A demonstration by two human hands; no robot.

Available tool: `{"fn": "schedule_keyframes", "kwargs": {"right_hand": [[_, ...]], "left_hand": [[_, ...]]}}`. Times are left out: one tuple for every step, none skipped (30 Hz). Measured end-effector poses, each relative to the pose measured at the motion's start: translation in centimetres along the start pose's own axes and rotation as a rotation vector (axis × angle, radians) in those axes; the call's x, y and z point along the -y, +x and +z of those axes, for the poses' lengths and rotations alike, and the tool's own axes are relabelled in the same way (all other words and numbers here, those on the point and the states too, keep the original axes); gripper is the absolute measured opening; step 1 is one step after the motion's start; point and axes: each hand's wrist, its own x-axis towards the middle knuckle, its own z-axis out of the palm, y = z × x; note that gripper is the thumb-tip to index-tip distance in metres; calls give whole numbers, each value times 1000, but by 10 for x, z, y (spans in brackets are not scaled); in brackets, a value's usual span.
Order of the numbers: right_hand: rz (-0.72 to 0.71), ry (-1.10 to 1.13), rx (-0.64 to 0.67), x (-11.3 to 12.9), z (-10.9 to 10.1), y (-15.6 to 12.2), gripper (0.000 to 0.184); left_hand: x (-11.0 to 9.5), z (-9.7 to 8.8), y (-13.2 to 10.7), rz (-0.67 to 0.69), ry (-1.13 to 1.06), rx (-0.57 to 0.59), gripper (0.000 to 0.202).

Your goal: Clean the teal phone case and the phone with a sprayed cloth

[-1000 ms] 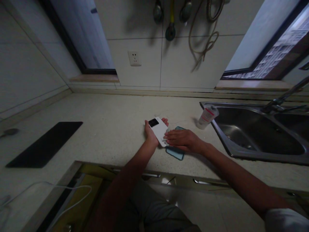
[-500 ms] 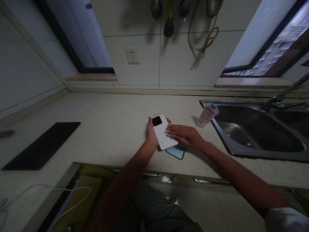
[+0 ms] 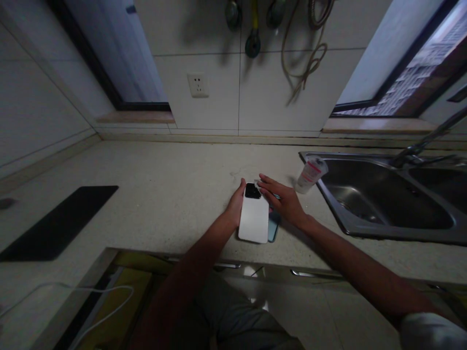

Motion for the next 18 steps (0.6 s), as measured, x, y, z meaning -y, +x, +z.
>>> {"fn": "schedule_keyframes", "kwargs": {"right_hand": [[1,5,4,-1,1,0,31],[-6,8,15,-2,2,0,31],[-20,9,30,-2,3,0,31],[-40,8,50,-2,4,0,31],[-65,3,74,-2,5,-1,32],[-95,-4,96,-1,6,-1,33],[-126,-15,119,0,7,-2,35],[-158,-29,143,2,8,-2,36],[-189,-45,167,4,9,-3,37],[-218,-63,189,6,9,-3,38],[-242,-84,207,8,10,-4,39],[-261,-105,219,10,10,-4,39],[-281,-125,228,12,10,-4,40],[-307,-139,237,14,9,-4,40],[-338,-146,250,15,9,-3,41],[-374,-147,270,17,8,-3,41],[-413,-141,296,19,7,-3,41],[-450,-132,326,20,7,-3,41]], "left_hand": [[1,-1,0,-25,14,-8,60],[2,-1,0,-44,30,-23,60],[3,-1,0,-57,46,-38,60],[4,-1,0,-67,57,-46,62],[5,-1,0,-66,60,-47,63],[5,0,0,-56,58,-39,63],[5,1,0,-38,52,-27,63],[6,2,0,-16,44,-16,62],[6,3,0,1,38,-13,62],[6,4,-1,13,34,-17,62],[6,5,-1,19,32,-22,63],[6,7,-2,21,29,-25,65],[5,8,-3,30,25,-25,68],[5,9,-5,45,20,-20,71],[4,10,-6,66,14,-12,73],[3,10,-7,86,8,-4,74],[2,10,-8,103,4,1,74],[1,10,-9,118,1,1,73]]}}
